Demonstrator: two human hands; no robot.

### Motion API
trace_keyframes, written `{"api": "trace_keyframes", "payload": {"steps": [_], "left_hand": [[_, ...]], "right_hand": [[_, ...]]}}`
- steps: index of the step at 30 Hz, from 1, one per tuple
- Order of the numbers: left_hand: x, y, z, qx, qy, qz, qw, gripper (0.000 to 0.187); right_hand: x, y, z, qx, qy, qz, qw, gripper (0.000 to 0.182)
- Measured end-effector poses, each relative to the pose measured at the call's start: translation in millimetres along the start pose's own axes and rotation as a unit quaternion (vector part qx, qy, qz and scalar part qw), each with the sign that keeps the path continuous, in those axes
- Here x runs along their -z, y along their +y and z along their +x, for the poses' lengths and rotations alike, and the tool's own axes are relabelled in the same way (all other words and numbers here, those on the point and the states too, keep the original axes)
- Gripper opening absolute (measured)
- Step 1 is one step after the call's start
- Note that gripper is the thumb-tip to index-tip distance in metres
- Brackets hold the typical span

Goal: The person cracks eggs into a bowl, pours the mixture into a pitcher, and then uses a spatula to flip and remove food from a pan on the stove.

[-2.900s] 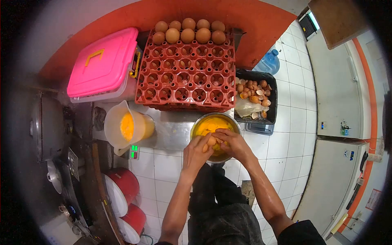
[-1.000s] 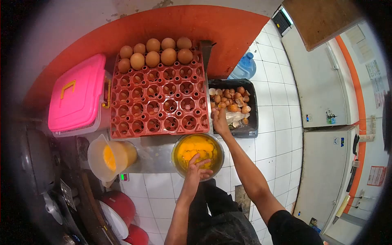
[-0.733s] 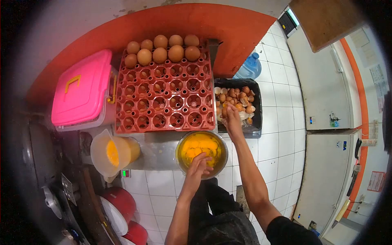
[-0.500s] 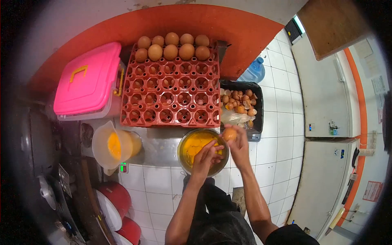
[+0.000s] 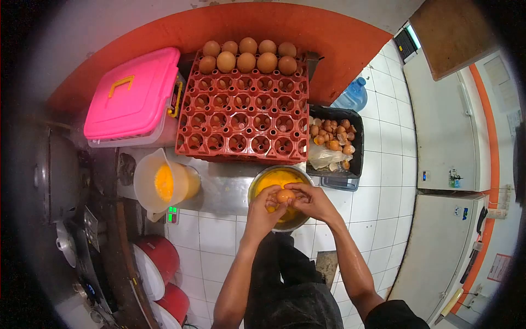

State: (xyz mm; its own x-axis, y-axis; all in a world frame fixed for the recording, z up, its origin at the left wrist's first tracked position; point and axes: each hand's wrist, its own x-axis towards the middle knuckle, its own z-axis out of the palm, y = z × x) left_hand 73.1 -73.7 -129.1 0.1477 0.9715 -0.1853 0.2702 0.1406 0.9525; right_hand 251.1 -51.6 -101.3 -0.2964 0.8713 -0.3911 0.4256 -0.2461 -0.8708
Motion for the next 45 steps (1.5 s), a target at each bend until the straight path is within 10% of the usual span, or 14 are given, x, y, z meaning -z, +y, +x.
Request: {"api": "trace_keyframes", "payload": {"steps": [18, 33, 37, 40, 45], "left_hand": [[-15, -9, 8, -0.044, 0.021, 0.049, 0.998, 0.039], [10, -3, 21, -0.197, 0.059, 0.156, 0.966, 0.034], [-40, 14, 20, -0.078, 0.098, 0.001, 0.992, 0.031], [-103, 51, 42, -0.029, 0.039, -0.195, 0.980, 0.028], [-113, 62, 48, -0.105, 0.125, -0.158, 0.974, 0.036]], "right_hand": [[-15, 13, 2, -0.010, 0.084, 0.155, 0.984, 0.040], [-10, 21, -4, 0.114, 0.149, -0.163, 0.969, 0.044], [7, 30, -16, -0.007, 0.235, 0.399, 0.886, 0.041], [38, 45, -12, 0.060, 0.319, 0.448, 0.833, 0.025], [72, 38, -25, 0.005, 0.419, 0.170, 0.892, 0.049]]}}
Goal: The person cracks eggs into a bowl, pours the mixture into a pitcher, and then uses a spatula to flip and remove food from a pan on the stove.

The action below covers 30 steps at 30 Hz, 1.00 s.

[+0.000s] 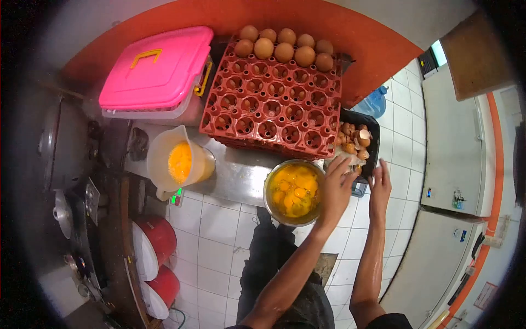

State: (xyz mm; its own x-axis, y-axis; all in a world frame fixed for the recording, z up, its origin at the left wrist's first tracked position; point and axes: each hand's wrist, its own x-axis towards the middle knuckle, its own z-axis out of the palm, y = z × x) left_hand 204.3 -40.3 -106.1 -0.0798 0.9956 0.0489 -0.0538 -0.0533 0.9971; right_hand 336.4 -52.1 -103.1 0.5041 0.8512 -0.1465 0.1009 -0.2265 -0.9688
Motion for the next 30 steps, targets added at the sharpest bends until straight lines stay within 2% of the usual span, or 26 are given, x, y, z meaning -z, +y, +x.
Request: {"api": "trace_keyframes", "payload": {"steps": [2, 3, 4, 5, 6, 7, 8, 9, 10, 11, 12, 13, 15, 16, 18, 19, 20, 24, 26, 27, 29, 30], "left_hand": [[53, 3, -28, 0.004, 0.019, 0.077, 0.997, 0.033], [89, 11, -44, 0.019, 0.034, 0.123, 0.992, 0.032], [125, 5, -64, -0.006, 0.117, 0.195, 0.974, 0.032], [169, -9, -82, -0.086, 0.157, 0.279, 0.944, 0.038], [205, -6, -93, -0.015, 0.248, 0.377, 0.892, 0.050], [240, 5, -92, 0.039, 0.318, 0.416, 0.851, 0.062], [270, 12, -85, 0.018, 0.403, 0.433, 0.806, 0.070], [297, 24, -72, -0.026, 0.405, 0.457, 0.792, 0.071], [337, 12, -66, -0.026, 0.408, 0.457, 0.790, 0.071], [381, -18, -61, 0.004, 0.321, 0.331, 0.888, 0.065], [406, -32, -56, 0.029, 0.222, 0.193, 0.955, 0.060], [408, -25, -48, 0.022, 0.225, 0.189, 0.956, 0.060], [409, -13, -35, 0.136, 0.141, -0.012, 0.981, 0.047], [410, -18, -37, 0.130, 0.142, -0.018, 0.981, 0.047], [405, -31, -48, 0.101, 0.158, 0.035, 0.982, 0.038], [386, -5, -45, 0.105, 0.185, 0.070, 0.975, 0.037], [374, 13, -41, 0.101, 0.172, 0.066, 0.978, 0.037], [331, 44, -73, 0.183, 0.245, -0.136, 0.942, 0.033], [342, -3, -131, 0.161, 0.311, 0.004, 0.937, 0.030], [328, 11, -126, 0.164, 0.298, 0.001, 0.940, 0.030], [286, 68, -124, 0.219, 0.188, -0.045, 0.956, 0.030], [268, 83, -126, 0.227, 0.188, -0.042, 0.955, 0.030]], "right_hand": [[4, 34, -12, -0.055, -0.063, -0.116, 0.990, 0.052], [12, 70, -14, -0.131, -0.172, -0.112, 0.970, 0.059], [2, 68, -30, -0.195, -0.218, -0.080, 0.953, 0.064], [-11, 63, -46, -0.258, -0.263, -0.051, 0.929, 0.070], [-21, 71, -54, -0.279, -0.287, -0.024, 0.916, 0.067], [-29, 79, -59, -0.261, -0.297, -0.017, 0.918, 0.065], [-33, 84, -66, -0.245, -0.305, -0.010, 0.920, 0.063], [-37, 85, -70, -0.247, -0.309, -0.008, 0.919, 0.063], [-39, 84, -71, -0.242, -0.297, -0.005, 0.924, 0.061], [-41, 81, -70, -0.233, -0.285, -0.003, 0.930, 0.059], [-43, 82, -70, -0.226, -0.288, -0.004, 0.931, 0.059], [-43, 84, -73, -0.212, -0.279, 0.013, 0.937, 0.059], [-42, 79, -82, -0.190, -0.248, 0.008, 0.950, 0.063], [-42, 77, -86, -0.182, -0.248, 0.006, 0.952, 0.063], [-37, 81, -93, -0.144, -0.216, 0.036, 0.965, 0.064], [-32, 80, -95, -0.172, -0.211, 0.061, 0.960, 0.064], [-32, 75, -97, -0.168, -0.198, 0.064, 0.964, 0.064], [-3, 20, -118, -0.195, -0.145, 0.056, 0.968, 0.063], [12, -10, -120, -0.205, -0.132, 0.091, 0.966, 0.062], [23, -21, -120, -0.209, -0.105, 0.111, 0.966, 0.062], [54, -46, -113, -0.214, -0.094, 0.103, 0.967, 0.063], [70, -59, -111, -0.221, -0.094, 0.098, 0.966, 0.065]]}}
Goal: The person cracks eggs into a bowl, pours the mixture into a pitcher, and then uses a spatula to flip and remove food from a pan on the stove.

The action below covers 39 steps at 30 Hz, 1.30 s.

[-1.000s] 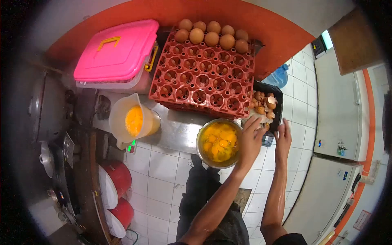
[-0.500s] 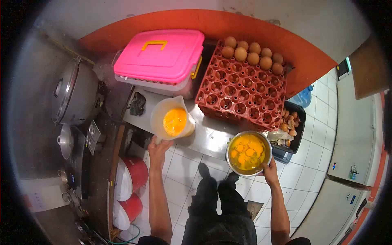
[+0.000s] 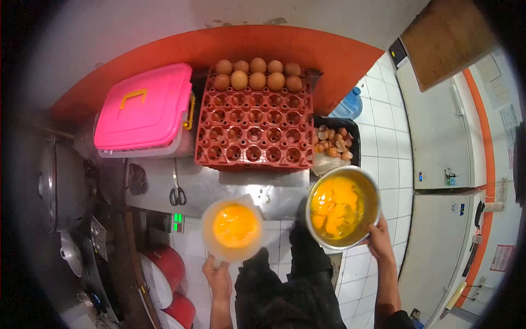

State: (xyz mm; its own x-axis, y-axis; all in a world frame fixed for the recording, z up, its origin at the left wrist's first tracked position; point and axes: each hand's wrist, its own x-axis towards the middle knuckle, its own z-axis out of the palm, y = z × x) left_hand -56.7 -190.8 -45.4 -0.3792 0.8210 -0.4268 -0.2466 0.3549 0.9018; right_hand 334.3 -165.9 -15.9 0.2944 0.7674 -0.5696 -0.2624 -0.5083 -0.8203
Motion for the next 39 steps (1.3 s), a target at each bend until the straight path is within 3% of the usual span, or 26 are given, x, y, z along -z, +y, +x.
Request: {"api": "trace_keyframes", "payload": {"steps": [2, 3, 7, 10, 11, 14, 17, 19, 22, 27, 29, 32, 36, 39], "left_hand": [[-33, 10, -26, 0.129, 0.010, 0.058, 0.990, 0.029], [-53, 8, -36, 0.076, -0.034, 0.104, 0.991, 0.026], [-150, -2, -46, 0.047, -0.155, 0.050, 0.986, 0.027], [-193, -20, -45, 0.176, -0.180, -0.015, 0.968, 0.029], [-206, -27, -42, 0.097, -0.205, 0.057, 0.972, 0.029], [-259, -47, -35, 0.061, -0.254, 0.014, 0.965, 0.028], [-297, -47, -21, -0.005, -0.294, 0.076, 0.953, 0.025], [-310, -46, -16, -0.047, -0.302, 0.106, 0.946, 0.023], [-323, -43, -10, -0.069, -0.290, 0.115, 0.948, 0.023], [-329, -36, -1, -0.061, -0.272, 0.139, 0.950, 0.031], [-325, -52, 7, -0.061, -0.274, 0.119, 0.952, 0.033], [-325, -57, 11, -0.056, -0.275, 0.141, 0.949, 0.039], [-320, -79, 14, -0.015, -0.275, 0.060, 0.959, 0.041], [-318, -81, 9, 0.021, -0.271, -0.008, 0.962, 0.041]], "right_hand": [[13, -38, -12, 0.019, 0.019, -0.009, 1.000, 0.063], [22, -55, -14, 0.029, 0.028, -0.022, 0.999, 0.062], [64, -113, -15, 0.048, 0.069, -0.050, 0.995, 0.062], [76, -128, -10, 0.117, 0.078, -0.100, 0.985, 0.063], [77, -133, -8, 0.123, 0.084, -0.099, 0.984, 0.063], [92, -152, 8, 0.117, 0.091, -0.119, 0.982, 0.063], [106, -158, 30, 0.129, 0.081, -0.125, 0.980, 0.065], [111, -150, 47, 0.244, 0.084, -0.190, 0.947, 0.067], [101, -163, 54, 0.305, 0.071, -0.260, 0.913, 0.070], [101, -165, 71, 0.283, 0.059, -0.271, 0.918, 0.070], [103, -159, 79, 0.411, 0.114, -0.404, 0.809, 0.070], [94, -162, 75, 0.412, 0.101, -0.400, 0.813, 0.068], [84, -164, 61, 0.396, 0.071, -0.395, 0.826, 0.067], [84, -159, 54, 0.449, 0.060, -0.454, 0.767, 0.067]]}}
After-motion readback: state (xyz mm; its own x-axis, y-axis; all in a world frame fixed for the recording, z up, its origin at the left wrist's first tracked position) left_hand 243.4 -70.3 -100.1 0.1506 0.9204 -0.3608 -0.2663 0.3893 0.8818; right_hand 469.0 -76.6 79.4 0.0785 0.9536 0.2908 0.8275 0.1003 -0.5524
